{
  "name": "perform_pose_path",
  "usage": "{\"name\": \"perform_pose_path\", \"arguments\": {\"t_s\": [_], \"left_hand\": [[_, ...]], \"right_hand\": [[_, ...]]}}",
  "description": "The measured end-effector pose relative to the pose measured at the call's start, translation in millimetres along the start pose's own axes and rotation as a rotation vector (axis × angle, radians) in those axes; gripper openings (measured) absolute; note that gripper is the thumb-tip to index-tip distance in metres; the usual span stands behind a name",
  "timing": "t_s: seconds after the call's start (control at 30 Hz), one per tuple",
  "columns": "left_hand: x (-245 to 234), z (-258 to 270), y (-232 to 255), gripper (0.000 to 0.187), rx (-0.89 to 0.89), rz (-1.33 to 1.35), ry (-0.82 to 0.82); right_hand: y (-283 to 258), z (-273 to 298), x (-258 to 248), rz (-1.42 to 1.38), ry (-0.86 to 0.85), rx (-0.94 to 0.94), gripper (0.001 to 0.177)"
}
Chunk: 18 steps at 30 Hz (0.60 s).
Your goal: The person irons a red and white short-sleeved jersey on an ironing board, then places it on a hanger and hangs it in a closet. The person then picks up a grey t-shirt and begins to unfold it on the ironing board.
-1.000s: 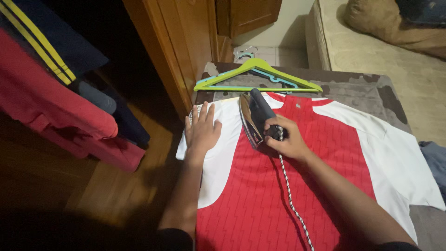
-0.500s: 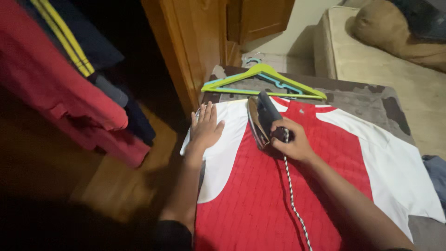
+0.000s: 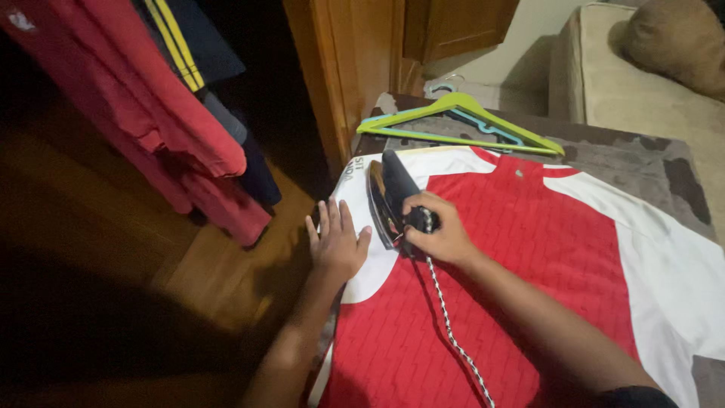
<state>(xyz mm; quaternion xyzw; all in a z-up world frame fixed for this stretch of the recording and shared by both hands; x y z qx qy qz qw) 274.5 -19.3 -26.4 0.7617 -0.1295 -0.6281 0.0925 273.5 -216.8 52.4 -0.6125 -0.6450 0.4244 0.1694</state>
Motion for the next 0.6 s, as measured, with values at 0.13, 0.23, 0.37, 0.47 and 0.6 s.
{"name": "perform_pose_path", "arguments": {"t_s": [0.13,0.23,0.37,0.47,0.6], "left_hand": [[-5.2,14.1,1.5,0.083,0.029,-0.003,0.105],[-6.6,15.8,4.0,0.083,0.053,-0.017,0.154],[-9.0,17.0,4.4,0.083,0.059,0.004,0.178],[-8.4,19.9,4.6,0.082,0.053,-0.002,0.195],[-10.0,18.5,4.9,0.082,0.076,-0.002,0.241]], "right_hand": [[5.4,-3.7,20.7,0.101,-0.049,0.024,0.029],[10.4,-13.9,18.4,0.095,-0.015,-0.031,0.030],[17.3,-28.4,12.4,0.099,0.017,-0.077,0.032],[22.8,-29.0,13.9,0.129,0.020,-0.010,0.031],[15.9,-17.5,21.3,0.153,-0.006,0.030,0.031]]}}
Point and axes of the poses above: each hand's wrist, its own z-axis away from the middle knuckle, its own x-axis out of the palm, y = z × x, the point moved 9 cm from there along -z, towards the middle knuckle, and after that the axes turned 1 degree about y, right-handed, at the moved point
